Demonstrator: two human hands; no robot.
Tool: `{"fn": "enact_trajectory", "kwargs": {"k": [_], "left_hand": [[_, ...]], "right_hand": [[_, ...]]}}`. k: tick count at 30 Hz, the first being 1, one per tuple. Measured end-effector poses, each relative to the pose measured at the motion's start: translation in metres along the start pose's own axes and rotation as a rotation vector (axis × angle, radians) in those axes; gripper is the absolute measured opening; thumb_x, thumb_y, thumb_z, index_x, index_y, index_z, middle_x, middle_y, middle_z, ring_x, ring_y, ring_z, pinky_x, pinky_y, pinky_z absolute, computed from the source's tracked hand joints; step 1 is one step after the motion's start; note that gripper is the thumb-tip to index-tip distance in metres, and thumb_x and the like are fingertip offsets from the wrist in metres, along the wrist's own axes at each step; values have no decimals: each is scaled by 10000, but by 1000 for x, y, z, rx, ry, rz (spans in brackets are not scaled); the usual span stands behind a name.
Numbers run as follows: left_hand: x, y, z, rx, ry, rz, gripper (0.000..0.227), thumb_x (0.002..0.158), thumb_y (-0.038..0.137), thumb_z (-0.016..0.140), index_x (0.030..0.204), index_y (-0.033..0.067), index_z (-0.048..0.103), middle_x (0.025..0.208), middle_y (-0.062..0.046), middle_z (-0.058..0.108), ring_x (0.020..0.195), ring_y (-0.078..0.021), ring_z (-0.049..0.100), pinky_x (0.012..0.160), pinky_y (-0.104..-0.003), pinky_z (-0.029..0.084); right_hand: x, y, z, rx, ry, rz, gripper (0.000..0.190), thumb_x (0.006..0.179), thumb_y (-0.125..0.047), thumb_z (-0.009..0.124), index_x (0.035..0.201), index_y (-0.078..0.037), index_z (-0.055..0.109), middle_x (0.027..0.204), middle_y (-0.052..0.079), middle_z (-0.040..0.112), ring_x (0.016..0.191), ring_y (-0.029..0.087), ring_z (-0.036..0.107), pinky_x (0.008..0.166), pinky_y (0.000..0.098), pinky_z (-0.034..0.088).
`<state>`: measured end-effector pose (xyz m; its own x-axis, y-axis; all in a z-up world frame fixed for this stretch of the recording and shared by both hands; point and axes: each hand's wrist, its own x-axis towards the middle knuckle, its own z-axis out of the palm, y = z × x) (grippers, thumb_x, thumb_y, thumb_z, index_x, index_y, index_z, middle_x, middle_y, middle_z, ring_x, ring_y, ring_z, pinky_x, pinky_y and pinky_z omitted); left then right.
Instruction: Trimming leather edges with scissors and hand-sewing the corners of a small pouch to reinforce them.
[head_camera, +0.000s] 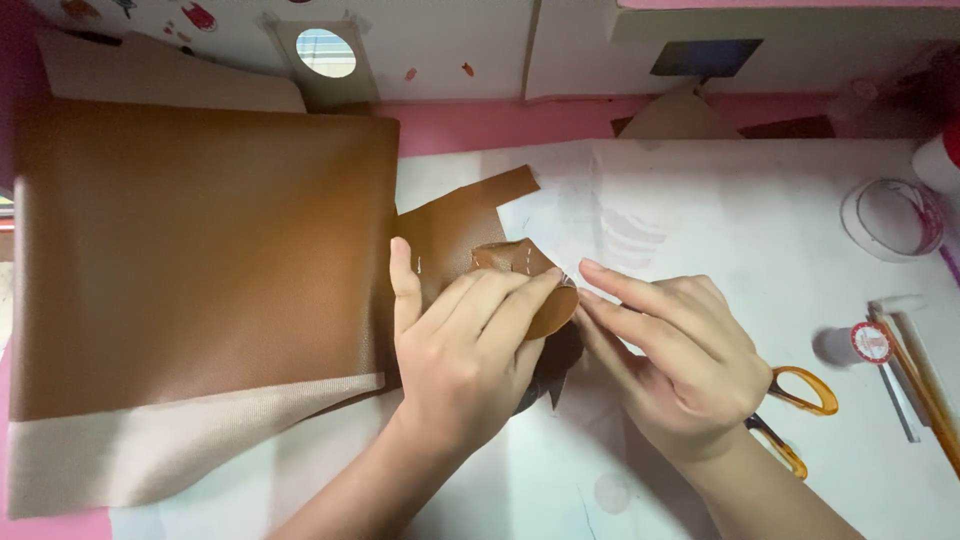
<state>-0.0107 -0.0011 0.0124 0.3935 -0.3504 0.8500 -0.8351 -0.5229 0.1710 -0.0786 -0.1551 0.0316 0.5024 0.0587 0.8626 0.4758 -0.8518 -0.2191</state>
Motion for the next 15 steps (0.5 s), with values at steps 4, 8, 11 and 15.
{"fn": "enact_trajectory", "kwargs": {"k": [4,8,11,15], "left_hand": [[-2,-6,0,42,23,5,225,1015,74,594,1098,126,796,895,30,669,741,-140,618,1217,-609,123],[0,-5,-2,55,72,22,238,1058,129,552,1105,126,785,912,18,709,805,-149,698,1222,-599,98],[-1,-5,-2,86,106,44,320,1028,46,493,1096,131,793,915,20,728,841,-163,732,1244,-556,79],[0,-8,-2,107,134,47,330,1023,14,505,1100,153,794,915,37,738,856,-158,743,1250,-542,68]], "right_hand": [[0,2,-1,61,1,21,90,881,102,785,894,40,722,1078,215,747,736,237,683,694,332,446],[-5,7,2,115,38,35,131,861,90,795,898,5,702,1071,222,736,701,220,672,734,349,476],[-7,4,3,191,71,94,125,847,88,769,896,3,691,950,207,738,788,269,681,723,345,485],[-12,1,5,321,110,215,125,811,94,734,831,9,646,891,215,740,759,270,745,728,360,484]]}}
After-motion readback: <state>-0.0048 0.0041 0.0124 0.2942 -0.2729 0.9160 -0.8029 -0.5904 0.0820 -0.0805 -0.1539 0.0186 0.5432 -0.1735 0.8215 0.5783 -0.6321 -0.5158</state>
